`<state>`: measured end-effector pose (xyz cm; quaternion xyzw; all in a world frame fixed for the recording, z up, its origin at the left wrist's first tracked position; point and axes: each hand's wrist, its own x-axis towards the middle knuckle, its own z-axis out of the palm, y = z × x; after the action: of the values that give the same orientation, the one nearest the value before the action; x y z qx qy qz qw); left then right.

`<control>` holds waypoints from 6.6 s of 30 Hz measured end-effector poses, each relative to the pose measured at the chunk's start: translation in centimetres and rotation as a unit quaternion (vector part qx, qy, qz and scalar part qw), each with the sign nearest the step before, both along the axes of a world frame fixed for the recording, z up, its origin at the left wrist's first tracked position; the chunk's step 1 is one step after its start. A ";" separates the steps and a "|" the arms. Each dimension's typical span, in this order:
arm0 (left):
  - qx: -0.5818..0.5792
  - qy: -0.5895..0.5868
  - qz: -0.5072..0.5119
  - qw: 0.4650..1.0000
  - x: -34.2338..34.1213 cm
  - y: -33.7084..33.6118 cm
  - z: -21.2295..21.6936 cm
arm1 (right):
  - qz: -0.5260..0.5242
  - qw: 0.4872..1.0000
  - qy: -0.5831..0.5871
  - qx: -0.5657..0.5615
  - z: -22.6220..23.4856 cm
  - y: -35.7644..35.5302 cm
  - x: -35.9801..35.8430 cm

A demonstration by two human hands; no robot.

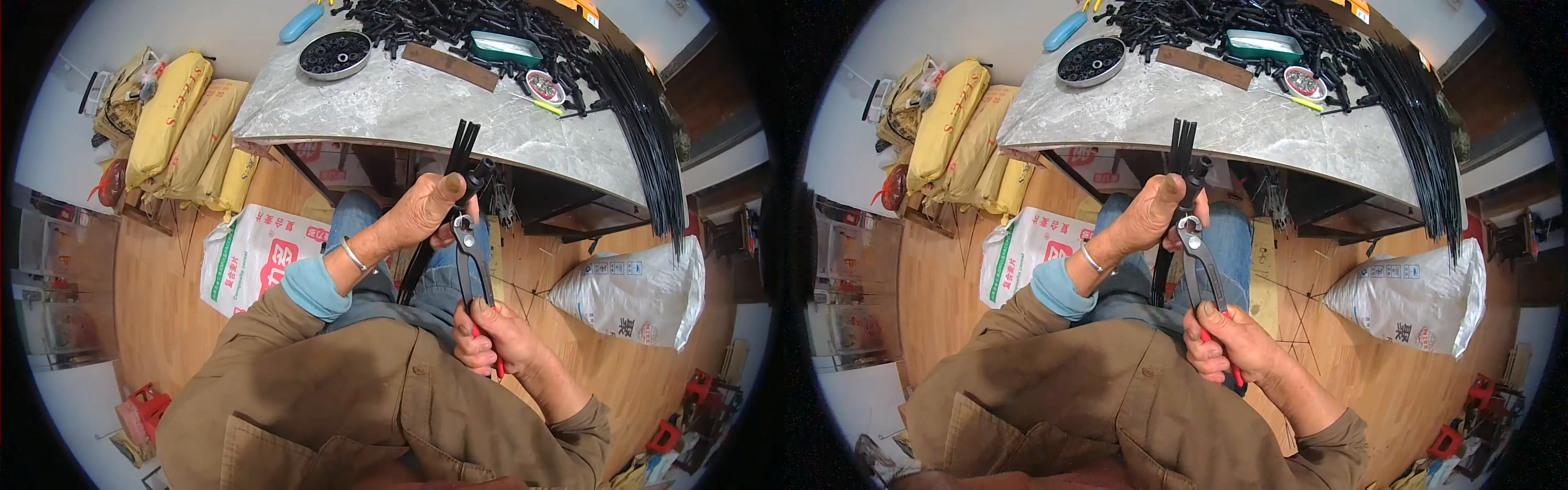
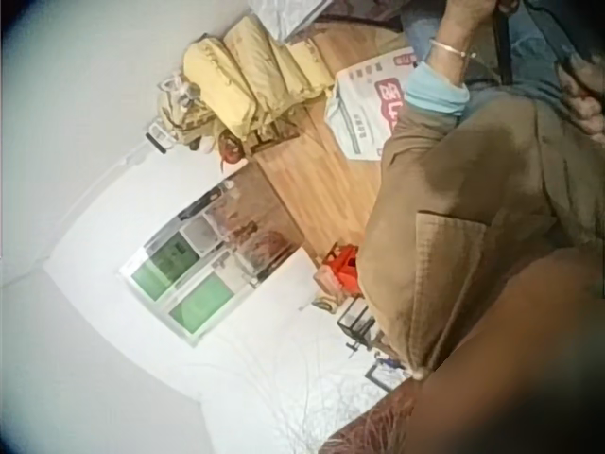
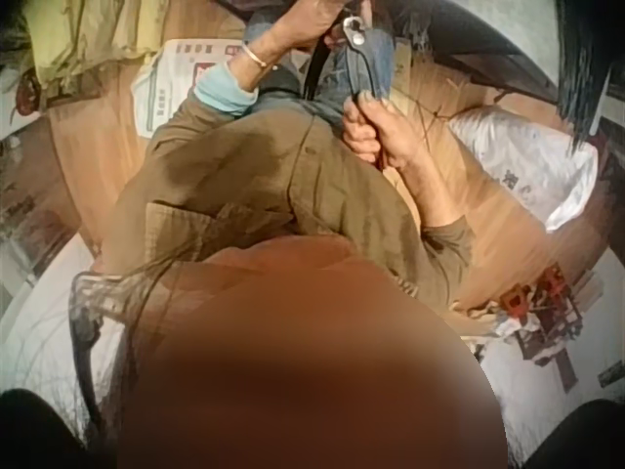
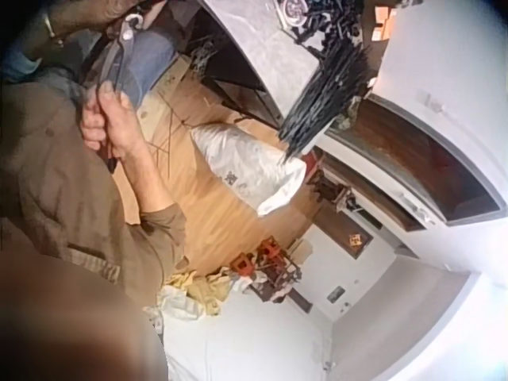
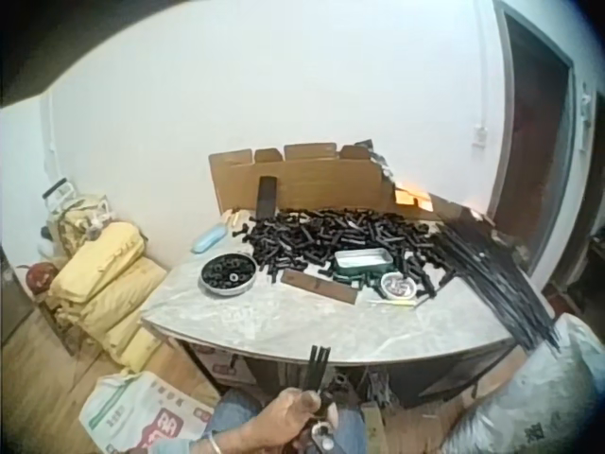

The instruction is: Assembling and grouping bunches of black plastic rods and trimming them using cutters at a workbench.

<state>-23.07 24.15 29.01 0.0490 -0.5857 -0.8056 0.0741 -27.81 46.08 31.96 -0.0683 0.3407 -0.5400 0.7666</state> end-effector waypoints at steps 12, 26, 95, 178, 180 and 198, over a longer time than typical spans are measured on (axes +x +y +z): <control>0.065 -0.051 0.122 0.989 -1.6 -2.8 -2.0 | 0.047 0.848 0.527 -0.032 2.0 -2.1 -4.2; 0.047 -0.061 0.144 0.987 -3.5 -4.1 -3.9 | -0.090 0.353 0.910 0.196 -1.0 -18.7 -32.5; -0.037 0.035 0.224 0.973 -1.1 -0.7 -0.9 | -0.404 0.831 0.367 -0.112 -4.2 -13.5 -2.8; 0.054 -0.015 0.102 0.993 -0.3 -1.8 -1.2 | 0.051 0.940 0.336 0.028 2.8 -4.1 -4.6; 0.053 -0.020 0.102 0.993 -0.2 -1.6 -1.0 | 0.058 0.943 0.327 0.029 3.1 -4.3 -4.8; 0.024 -0.028 0.140 0.989 -0.3 -1.2 -1.0 | -0.007 0.981 0.177 0.079 3.2 -4.9 -3.3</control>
<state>-23.37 22.90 28.01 0.1547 -0.5553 -0.7994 0.1692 -31.10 41.14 35.16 -0.1000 0.5132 -0.4963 0.6931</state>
